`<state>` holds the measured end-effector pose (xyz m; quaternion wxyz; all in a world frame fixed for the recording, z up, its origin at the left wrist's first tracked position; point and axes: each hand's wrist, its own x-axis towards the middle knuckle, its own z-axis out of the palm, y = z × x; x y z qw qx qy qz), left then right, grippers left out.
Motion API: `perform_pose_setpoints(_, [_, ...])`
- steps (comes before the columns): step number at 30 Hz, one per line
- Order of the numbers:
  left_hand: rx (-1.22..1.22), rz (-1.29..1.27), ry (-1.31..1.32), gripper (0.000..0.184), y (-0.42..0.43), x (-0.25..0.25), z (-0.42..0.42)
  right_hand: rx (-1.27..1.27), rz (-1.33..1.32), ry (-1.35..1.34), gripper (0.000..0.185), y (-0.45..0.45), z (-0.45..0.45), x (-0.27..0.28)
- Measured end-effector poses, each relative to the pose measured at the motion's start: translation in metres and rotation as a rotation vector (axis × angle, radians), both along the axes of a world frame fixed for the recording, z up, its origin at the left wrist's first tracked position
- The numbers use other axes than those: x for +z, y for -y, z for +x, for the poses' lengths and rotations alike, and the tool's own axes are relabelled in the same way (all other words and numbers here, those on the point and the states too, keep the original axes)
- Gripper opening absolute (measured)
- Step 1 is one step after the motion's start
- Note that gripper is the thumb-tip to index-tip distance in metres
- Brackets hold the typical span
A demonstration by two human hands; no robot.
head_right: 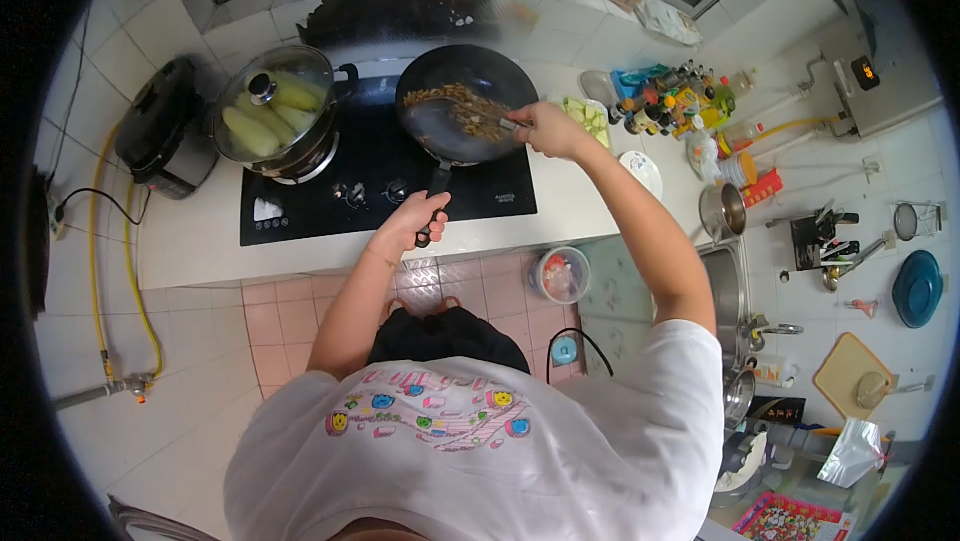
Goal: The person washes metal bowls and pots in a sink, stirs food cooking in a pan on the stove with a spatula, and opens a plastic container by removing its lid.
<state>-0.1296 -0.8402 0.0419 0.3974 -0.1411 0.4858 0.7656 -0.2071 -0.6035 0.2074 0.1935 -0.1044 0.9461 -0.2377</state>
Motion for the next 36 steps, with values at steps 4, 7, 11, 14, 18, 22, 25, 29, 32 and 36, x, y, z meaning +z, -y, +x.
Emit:
perform_pose_setpoints(4, [-0.038, 0.021, -0.005, 0.037, 0.005, -0.001, -0.005, -0.116, -0.101, -0.041, 0.039, -0.005, -0.03, -0.004])
perform_pose_setpoints(7, [0.014, -0.031, 0.0, 0.023, 0.004, 0.001, -0.003, -0.119, -0.042, -0.087, 0.043, 0.0, -0.055, -0.012])
perform_pose_setpoints(11, [-0.027, -0.081, -0.017, 0.024, 0.009, 0.008, -0.003, 0.046, 0.042, 0.025, 0.045, -0.021, -0.064, -0.019])
perform_pose_setpoints(14, [-0.071, -0.08, -0.021, 0.024, 0.01, 0.012, -0.004, 0.232, 0.115, -0.023, 0.047, -0.031, -0.048, -0.023])
perform_pose_setpoints(18, [-0.073, -0.1, -0.023, 0.025, 0.011, 0.015, -0.004, 0.426, 0.124, -0.141, 0.049, -0.065, -0.031, -0.029])
perform_pose_setpoints(22, [-0.051, -0.097, -0.003, 0.025, 0.011, 0.017, -0.005, 0.428, 0.196, -0.143, 0.048, -0.062, -0.016, -0.015])
perform_pose_setpoints(25, [-0.052, -0.093, -0.007, 0.025, 0.011, 0.01, -0.007, 0.321, 0.16, -0.217, 0.046, -0.044, -0.017, -0.036])
perform_pose_setpoints(29, [-0.079, -0.083, -0.029, 0.026, 0.012, 0.005, -0.009, 0.279, 0.146, -0.317, 0.045, -0.041, -0.018, -0.068])
perform_pose_setpoints(32, [-0.066, -0.081, -0.026, 0.027, 0.012, 0.011, -0.008, 0.399, 0.198, -0.35, 0.046, -0.059, 0.001, -0.059])
perform_pose_setpoints(36, [-0.087, -0.111, -0.037, 0.028, 0.014, 0.015, -0.006, 0.36, 0.309, -0.328, 0.044, -0.042, 0.013, -0.038])
